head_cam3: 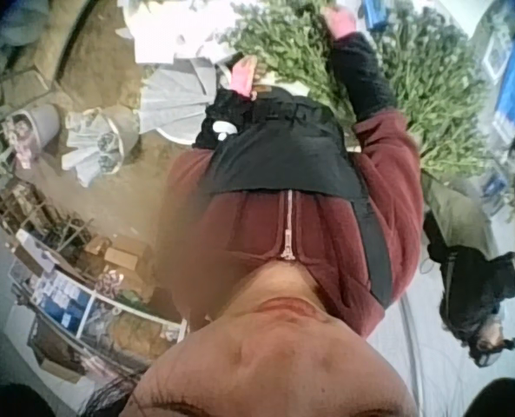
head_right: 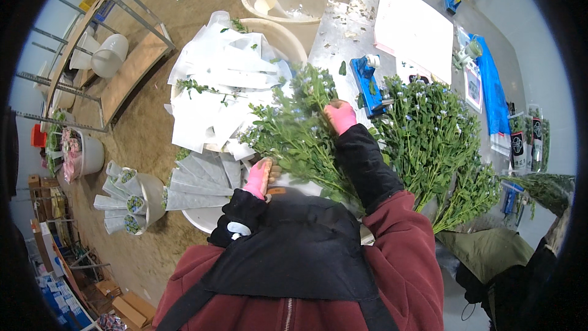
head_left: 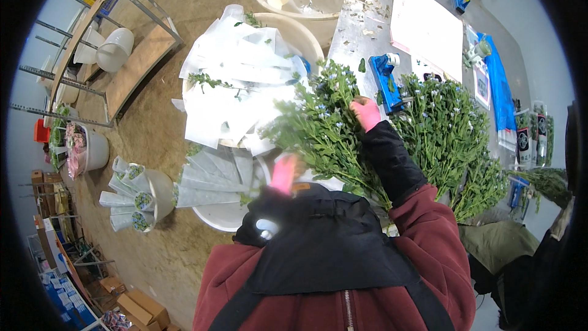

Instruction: The person arranges bouquets of green leafy stems with small blue flowers on a stainless steel table. They repeatedly pick up bunches, adjust the stems, and place them into white paper sleeves. A coworker is visible across the table performing similar actions.

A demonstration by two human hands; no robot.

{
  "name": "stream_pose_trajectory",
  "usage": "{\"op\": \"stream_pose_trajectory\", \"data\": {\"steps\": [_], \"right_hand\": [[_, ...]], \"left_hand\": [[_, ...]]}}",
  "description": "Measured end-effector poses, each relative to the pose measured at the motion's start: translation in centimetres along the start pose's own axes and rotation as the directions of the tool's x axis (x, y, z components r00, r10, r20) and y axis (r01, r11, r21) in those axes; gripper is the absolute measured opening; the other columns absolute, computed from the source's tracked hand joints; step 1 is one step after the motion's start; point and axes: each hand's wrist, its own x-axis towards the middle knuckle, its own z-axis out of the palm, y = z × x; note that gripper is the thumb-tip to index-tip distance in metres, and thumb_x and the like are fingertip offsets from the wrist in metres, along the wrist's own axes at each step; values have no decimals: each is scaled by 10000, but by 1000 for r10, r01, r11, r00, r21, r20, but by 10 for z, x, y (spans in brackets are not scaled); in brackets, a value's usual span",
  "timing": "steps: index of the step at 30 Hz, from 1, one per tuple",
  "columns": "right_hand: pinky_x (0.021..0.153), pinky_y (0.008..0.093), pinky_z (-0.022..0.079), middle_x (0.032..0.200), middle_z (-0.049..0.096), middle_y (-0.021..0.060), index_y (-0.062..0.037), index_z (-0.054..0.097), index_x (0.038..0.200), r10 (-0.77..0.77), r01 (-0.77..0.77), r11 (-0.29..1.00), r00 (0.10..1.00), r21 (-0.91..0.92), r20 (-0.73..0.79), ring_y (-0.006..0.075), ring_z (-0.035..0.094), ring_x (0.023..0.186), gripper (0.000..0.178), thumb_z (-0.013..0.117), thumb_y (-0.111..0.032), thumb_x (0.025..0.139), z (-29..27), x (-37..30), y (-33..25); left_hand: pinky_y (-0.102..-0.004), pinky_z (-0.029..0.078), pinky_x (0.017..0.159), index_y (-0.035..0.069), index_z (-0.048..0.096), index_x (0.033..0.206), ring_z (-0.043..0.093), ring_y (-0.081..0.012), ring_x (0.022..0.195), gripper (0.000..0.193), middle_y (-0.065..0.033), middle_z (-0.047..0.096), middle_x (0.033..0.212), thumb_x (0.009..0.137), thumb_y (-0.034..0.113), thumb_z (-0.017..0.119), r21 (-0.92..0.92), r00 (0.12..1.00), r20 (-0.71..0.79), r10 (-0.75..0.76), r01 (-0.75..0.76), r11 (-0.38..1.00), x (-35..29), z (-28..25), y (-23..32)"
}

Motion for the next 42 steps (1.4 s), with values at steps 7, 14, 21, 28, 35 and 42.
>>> {"op": "stream_pose_trajectory", "data": {"steps": [7,14,21,28,35,42], "right_hand": [[730,307,468,866,638,119,13,580,1054,-323,326,945,909,-35,-264,169,583,766,229,606,-46,834,0,14,39],[835,284,448,1002,631,113,64,578,1102,167,193,787,847,585,-505,164,561,884,286,592,-159,925,12,23,-41],[958,325,438,1173,603,132,-25,572,1177,-557,460,822,772,337,304,249,574,1078,326,568,-140,872,33,-63,-133],[818,323,476,980,628,139,4,634,1030,-220,238,971,914,-12,341,244,614,915,228,586,-137,858,-39,-120,-44],[953,424,412,1190,501,188,-70,464,1274,175,-92,771,982,-630,72,384,456,1150,657,696,-225,679,-113,-235,81],[760,381,480,908,619,135,-26,566,1054,185,-248,852,966,-461,-178,299,620,869,354,680,-226,784,-102,-255,100]], "left_hand": [[-278,489,601,4,576,1127,609,-166,743,351,-80,650,899,943,296,519,580,999,-18,37,-20,814,1,16,-1],[-320,506,669,-24,577,1133,616,-175,784,400,-94,660,945,924,314,535,649,999,-20,26,-7,761,-4,22,-1],[-351,524,713,0,504,1251,613,-202,895,455,-105,629,1068,938,331,502,481,987,-22,-162,153,863,-8,29,11],[-456,509,830,59,379,1380,491,-314,1161,606,-144,487,1311,922,431,515,266,976,41,-212,194,944,-33,29,25],[-408,433,943,33,429,1298,502,-293,1161,474,-117,493,1290,945,337,516,-74,997,50,-55,58,996,-9,58,20],[-448,356,1038,89,389,1377,461,-305,1212,536,-144,452,1359,913,315,535,-353,919,382,97,47,935,0,84,36]]}}
